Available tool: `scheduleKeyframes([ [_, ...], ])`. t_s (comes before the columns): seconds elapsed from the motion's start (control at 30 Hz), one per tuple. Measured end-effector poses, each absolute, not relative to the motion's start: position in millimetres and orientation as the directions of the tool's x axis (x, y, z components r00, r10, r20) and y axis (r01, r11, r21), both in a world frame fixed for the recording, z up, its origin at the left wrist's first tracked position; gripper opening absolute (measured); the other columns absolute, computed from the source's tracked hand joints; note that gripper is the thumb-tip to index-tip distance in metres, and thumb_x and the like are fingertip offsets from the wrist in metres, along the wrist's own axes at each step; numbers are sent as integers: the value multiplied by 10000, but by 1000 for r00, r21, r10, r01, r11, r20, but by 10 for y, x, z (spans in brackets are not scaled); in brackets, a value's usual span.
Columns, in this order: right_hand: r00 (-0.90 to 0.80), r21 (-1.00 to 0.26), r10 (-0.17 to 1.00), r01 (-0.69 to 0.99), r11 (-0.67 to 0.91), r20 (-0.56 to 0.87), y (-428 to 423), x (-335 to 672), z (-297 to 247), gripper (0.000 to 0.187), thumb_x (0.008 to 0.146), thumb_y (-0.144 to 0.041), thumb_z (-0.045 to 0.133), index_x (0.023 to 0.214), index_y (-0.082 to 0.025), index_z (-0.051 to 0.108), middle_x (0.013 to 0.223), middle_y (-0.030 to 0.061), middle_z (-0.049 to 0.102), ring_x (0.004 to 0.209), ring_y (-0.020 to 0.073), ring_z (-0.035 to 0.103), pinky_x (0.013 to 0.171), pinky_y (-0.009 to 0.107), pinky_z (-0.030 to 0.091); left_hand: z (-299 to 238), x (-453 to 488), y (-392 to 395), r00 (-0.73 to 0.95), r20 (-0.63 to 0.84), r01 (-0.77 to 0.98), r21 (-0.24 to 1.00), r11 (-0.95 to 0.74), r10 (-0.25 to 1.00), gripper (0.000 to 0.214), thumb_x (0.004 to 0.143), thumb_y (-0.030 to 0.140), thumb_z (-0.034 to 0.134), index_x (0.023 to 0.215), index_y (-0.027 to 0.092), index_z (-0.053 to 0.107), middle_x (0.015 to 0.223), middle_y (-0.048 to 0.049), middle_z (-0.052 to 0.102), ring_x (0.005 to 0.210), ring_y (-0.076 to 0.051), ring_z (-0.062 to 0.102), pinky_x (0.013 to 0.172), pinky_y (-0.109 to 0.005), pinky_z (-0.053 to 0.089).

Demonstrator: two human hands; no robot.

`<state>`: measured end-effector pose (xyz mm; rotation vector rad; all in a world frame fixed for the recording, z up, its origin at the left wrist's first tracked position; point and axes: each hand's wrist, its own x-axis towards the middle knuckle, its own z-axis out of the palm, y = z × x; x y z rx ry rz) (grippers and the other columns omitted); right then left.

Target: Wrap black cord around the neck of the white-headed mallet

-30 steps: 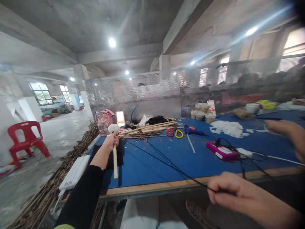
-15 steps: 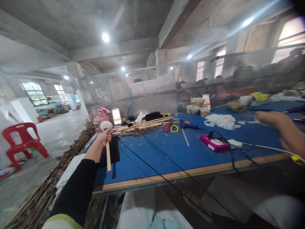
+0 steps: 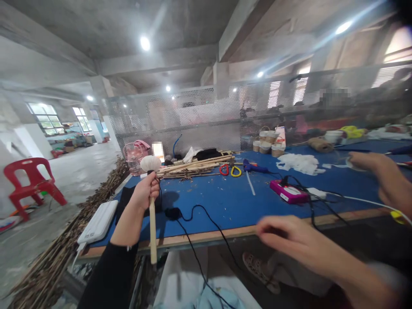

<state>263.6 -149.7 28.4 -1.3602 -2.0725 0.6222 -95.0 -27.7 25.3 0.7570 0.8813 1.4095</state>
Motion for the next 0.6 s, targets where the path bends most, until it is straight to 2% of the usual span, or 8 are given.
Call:
scheduleKeyframes([
  [0.03, -461, -631, 873, 633, 450, 160, -1411, 2398, 222, 247, 805, -394, 526, 796, -172, 634, 713, 16, 614, 642, 141, 544, 591, 239, 435, 224, -885, -437, -35, 5, -483, 875, -21, 999, 211, 763, 298, 590, 688, 160, 449, 489, 102, 259, 304, 5, 205, 251, -85, 152],
  [0.1, -594, -573, 772, 560, 599, 226, -1142, 1861, 137, 275, 802, -357, 523, 1001, -182, 600, 850, 37, 630, 732, 151, 560, 670, 251, 437, 148, -775, -714, -50, 57, -432, 899, -73, 997, 253, 728, 346, 621, 690, 164, 450, 493, 105, 252, 312, 5, 192, 258, -81, 158],
  [0.17, -680, -457, 667, 510, 729, 304, -853, 1298, 36, 480, 757, -356, 573, 1195, -174, 496, 1090, 96, 584, 902, 187, 560, 779, 285, 428, 63, -701, -877, -52, 64, -404, 911, -80, 997, 278, 711, 380, 628, 694, 166, 451, 497, 105, 261, 316, 5, 190, 262, -81, 163],
  [0.27, -807, -262, 563, 513, 818, 177, -616, 615, -207, 430, 748, -376, 556, 1100, -129, 554, 1021, 140, 609, 843, 232, 588, 705, 316, 450, -55, -653, -880, -21, 42, -458, 888, -47, 999, 295, 699, 396, 633, 710, 172, 441, 496, 107, 279, 316, 8, 174, 263, -78, 150],
  [0.37, -798, -166, 562, 537, 827, 216, -630, 362, -434, 262, 778, -286, 498, 948, -124, 615, 952, 142, 622, 849, 244, 582, 709, 322, 442, -140, -670, -760, 45, 24, -597, 803, 8, 999, 273, 706, 365, 632, 734, 181, 432, 492, 111, 258, 317, 4, 150, 256, -75, 134],
  [0.47, -765, -293, 577, 503, 813, 288, -711, 543, -478, 260, 771, -209, 496, 997, -124, 591, 994, 133, 600, 877, 212, 561, 747, 305, 430, -168, -754, -773, 130, 63, -728, 683, 52, 989, 230, 738, 329, 606, 747, 187, 426, 497, 108, 236, 321, -4, 129, 246, -70, 133],
  [0.53, -766, -483, 575, 403, 778, 287, -737, 801, -414, 268, 769, -186, 508, 1024, -142, 579, 983, 98, 604, 878, 180, 547, 774, 292, 421, -146, -851, -911, 171, 139, -791, 610, 52, 975, 201, 768, 320, 578, 751, 192, 425, 506, 103, 239, 329, -9, 112, 243, -67, 136],
  [0.6, -744, -745, 631, 290, 600, 219, -726, 1092, -320, 237, 764, -252, 558, 983, -164, 582, 910, 54, 616, 778, 140, 544, 698, 258, 431, -100, -965, -1119, 201, 228, -825, 564, 39, 953, 179, 790, 307, 554, 742, 195, 423, 522, 95, 274, 337, -11, 90, 240, -65, 124],
])
